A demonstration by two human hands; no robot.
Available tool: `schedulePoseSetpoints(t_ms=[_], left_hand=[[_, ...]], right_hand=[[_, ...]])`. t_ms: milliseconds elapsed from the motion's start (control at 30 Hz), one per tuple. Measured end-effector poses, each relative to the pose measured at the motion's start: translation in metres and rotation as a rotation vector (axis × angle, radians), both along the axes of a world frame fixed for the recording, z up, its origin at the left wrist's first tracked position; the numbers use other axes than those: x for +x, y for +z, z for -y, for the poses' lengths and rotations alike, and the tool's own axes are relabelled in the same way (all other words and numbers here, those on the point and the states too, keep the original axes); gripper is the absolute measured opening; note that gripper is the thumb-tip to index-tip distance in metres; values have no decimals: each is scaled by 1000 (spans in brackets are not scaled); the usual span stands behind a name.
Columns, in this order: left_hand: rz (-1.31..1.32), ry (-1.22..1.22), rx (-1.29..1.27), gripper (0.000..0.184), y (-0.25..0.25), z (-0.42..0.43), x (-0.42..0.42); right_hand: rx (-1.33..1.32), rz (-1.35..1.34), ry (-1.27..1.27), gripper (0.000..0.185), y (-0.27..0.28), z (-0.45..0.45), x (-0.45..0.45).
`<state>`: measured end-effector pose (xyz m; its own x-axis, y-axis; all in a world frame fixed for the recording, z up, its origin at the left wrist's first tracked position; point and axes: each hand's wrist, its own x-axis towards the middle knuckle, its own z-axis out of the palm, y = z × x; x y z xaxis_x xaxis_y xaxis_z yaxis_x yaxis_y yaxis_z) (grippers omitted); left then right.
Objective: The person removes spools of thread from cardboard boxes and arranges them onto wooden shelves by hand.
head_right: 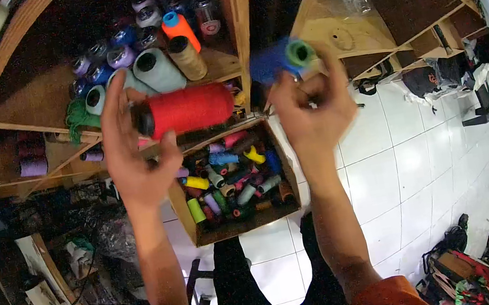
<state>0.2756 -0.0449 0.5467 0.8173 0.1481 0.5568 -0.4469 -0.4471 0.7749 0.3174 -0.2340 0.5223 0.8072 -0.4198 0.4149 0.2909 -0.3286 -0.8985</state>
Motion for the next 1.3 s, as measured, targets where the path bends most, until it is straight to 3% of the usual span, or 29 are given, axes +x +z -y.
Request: schedulePoseSetpoints(t_ms=[100,200,333,467,600,700,800,867,933,1000,1033,1067,1100,1133,1200,1300], left_hand=[[18,-87,301,55,29,18,44],[-258,-114,728,49,37,34,85],[-338,-127,1029,47,23,37,129],[-363,-58,1161,46,17,37,134],[-213,-57,1116,45,15,31,132],[-47,-43,910,40,17,27,116],[-58,-33,640,42,15,27,67],[-633,-233,173,52,4,36,11],[-609,-435,54,62,-42,49,-38],[-720,-474,35,69,-87,60,-85],[-946,-359,-107,70,-107,59,-112],[-967,-280,-349,69,-135,59,-135],[-1000,-265,-389,63,-165,58,-160],[-1003,-254,-418,58,-197,55,-175],[-1137,-116,-316,52,-264,41,-206],[-1187,78,-129,46,-331,24,-215]], right_hand=[[-18,-167,-91,45,-4,43,-28],[-92,-296,-110,41,-27,73,-52],[-80,-338,-53,41,-47,97,-76],[-172,-414,-14,42,-47,98,-81],[-132,-403,120,41,-51,94,-78],[-90,-426,198,39,-52,92,-74],[-21,-503,319,40,-59,88,-79],[-75,-574,432,42,-58,77,-86],[-86,-599,577,43,-62,64,-98],[72,-647,695,43,-95,50,-120],[128,-726,741,42,-113,44,-135],[221,-834,810,38,-118,39,-142],[307,-947,868,35,-124,35,-149],[253,-1069,974,36,-157,38,-158],[-155,-754,1064,43,-241,43,-169],[-648,-711,924,60,-329,39,-153]])
